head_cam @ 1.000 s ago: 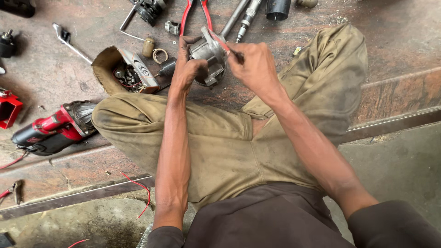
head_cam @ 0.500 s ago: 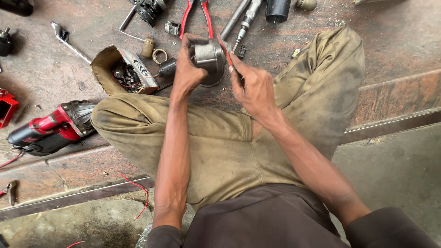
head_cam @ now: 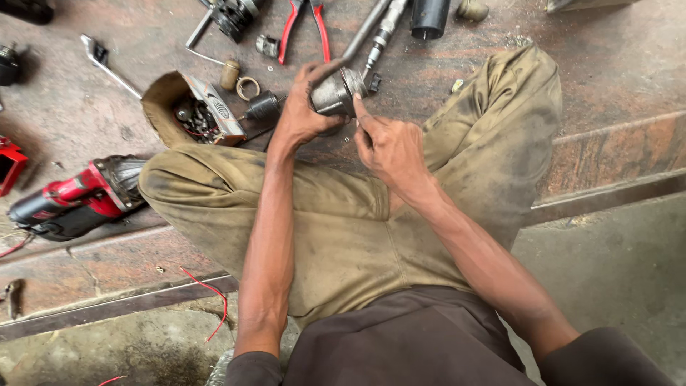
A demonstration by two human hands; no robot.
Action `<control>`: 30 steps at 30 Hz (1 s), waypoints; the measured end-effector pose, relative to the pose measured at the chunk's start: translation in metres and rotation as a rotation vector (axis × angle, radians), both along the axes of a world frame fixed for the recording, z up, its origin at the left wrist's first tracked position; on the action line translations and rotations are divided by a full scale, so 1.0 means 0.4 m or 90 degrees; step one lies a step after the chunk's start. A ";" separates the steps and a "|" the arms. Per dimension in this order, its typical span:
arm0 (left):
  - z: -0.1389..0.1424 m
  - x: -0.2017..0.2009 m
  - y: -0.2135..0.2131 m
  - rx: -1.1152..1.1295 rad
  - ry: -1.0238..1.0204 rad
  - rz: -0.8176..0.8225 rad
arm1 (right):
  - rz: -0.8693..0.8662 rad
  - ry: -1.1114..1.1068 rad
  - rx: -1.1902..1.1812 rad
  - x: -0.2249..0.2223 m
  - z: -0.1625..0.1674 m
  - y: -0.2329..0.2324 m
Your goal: The person sits on the floor of a repair shop disassembling and reassembling a starter motor. They use a file and hand tools to work on the motor housing, remove and refit components, and handle the starter body, turning it over while fitting parts back together.
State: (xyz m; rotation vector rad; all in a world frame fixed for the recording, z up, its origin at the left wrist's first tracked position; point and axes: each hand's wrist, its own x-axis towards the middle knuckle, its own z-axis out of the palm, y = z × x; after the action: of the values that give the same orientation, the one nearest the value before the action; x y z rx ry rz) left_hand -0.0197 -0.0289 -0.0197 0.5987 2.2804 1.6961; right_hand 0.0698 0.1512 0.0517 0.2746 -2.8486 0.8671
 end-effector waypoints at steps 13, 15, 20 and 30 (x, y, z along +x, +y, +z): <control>0.025 0.016 -0.016 -0.041 0.002 0.031 | 0.021 -0.002 0.050 0.015 -0.010 0.000; 0.025 0.022 -0.013 -0.032 -0.011 0.031 | 0.014 0.011 0.051 0.020 -0.009 -0.001; 0.036 0.017 -0.010 -0.022 0.044 0.013 | 0.034 -0.011 0.067 0.036 0.001 0.001; 0.044 0.028 -0.001 -0.028 0.017 0.006 | 0.029 -0.066 0.101 0.073 0.032 0.022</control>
State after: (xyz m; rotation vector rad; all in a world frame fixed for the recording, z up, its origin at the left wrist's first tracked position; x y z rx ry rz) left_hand -0.0084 -0.0292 -0.0019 0.6058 2.3365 1.6481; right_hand 0.0991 0.1600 0.0645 0.3236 -3.0252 0.6821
